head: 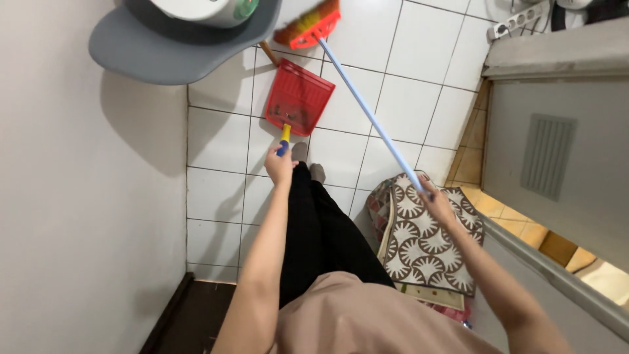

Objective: The recorder sweeps dirt into a red dustpan and then places a floor mat on the tiled floor near a shower curtain.

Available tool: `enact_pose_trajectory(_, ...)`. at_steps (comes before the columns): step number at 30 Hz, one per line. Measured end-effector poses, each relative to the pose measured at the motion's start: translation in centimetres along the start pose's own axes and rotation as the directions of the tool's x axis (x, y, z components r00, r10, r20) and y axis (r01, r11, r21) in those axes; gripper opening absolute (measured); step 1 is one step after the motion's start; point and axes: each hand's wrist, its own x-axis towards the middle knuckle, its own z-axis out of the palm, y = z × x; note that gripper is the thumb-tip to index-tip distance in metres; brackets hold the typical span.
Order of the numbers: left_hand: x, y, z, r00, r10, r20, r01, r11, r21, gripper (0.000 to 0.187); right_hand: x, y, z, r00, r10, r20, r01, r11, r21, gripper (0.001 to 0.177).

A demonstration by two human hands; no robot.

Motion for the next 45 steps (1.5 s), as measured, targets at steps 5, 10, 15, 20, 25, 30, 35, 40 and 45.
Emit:
enact_pose_trajectory(5,0.4,0.7,0.2,1.0,-0.014,0.026,0.013,0.999,0.029,0.035,11.2,-7.6,-4.2,0.973,-0.227,0.035,0.229,0.971,-0.068,0.056)
enact_pose_trajectory(10,0.4,1.6,2.0,0.997,0.002,0.071,0.0,0.999,-0.038,0.035,21.1,-19.7,-4.2,0.904,-0.425,0.047,0.428,0.896,-0.117,0.052)
enact_pose_trajectory(15,-1.1,2.8,6.2,0.998,0.013,0.056,-0.011,0.999,-0.037,0.035,27.5,-29.9,-0.1,0.881,-0.471,0.051,0.468,0.85,-0.242,0.052)
enact_pose_trajectory(20,-1.6,3.5,12.7,0.994,0.102,-0.027,-0.1,0.994,0.051,0.034,30.1,-31.9,-0.5,0.89,-0.454,0.034,0.433,0.821,-0.373,0.053)
enact_pose_trajectory(25,-0.7,4.3,18.8,0.989,0.074,-0.127,-0.088,0.99,-0.108,0.034,30.6,-26.8,-6.2,0.89,-0.452,0.054,0.433,0.805,-0.405,0.051)
enact_pose_trajectory(30,-0.2,5.1,21.2,0.992,-0.054,-0.118,0.037,0.988,-0.147,0.036,28.3,-12.9,-16.3,0.952,-0.275,0.133,0.305,0.82,-0.484,0.05)
enact_pose_trajectory(35,-0.3,7.2,22.0,0.991,-0.059,-0.118,0.046,0.992,-0.114,0.037,26.0,-5.4,-27.2,0.958,-0.222,0.183,0.277,0.887,-0.37,0.052)
enact_pose_trajectory(40,-1.3,10.2,23.9,0.99,0.001,-0.144,-0.005,1.0,-0.023,0.032,28.2,-10.0,-27.6,0.917,-0.328,0.227,0.393,0.844,-0.365,0.055)
enact_pose_trajectory(45,-2.2,10.8,24.3,0.98,0.065,-0.188,-0.05,0.996,0.08,0.033,35.7,-24.7,-15.9,0.755,-0.591,0.283,0.655,0.676,-0.338,0.062)
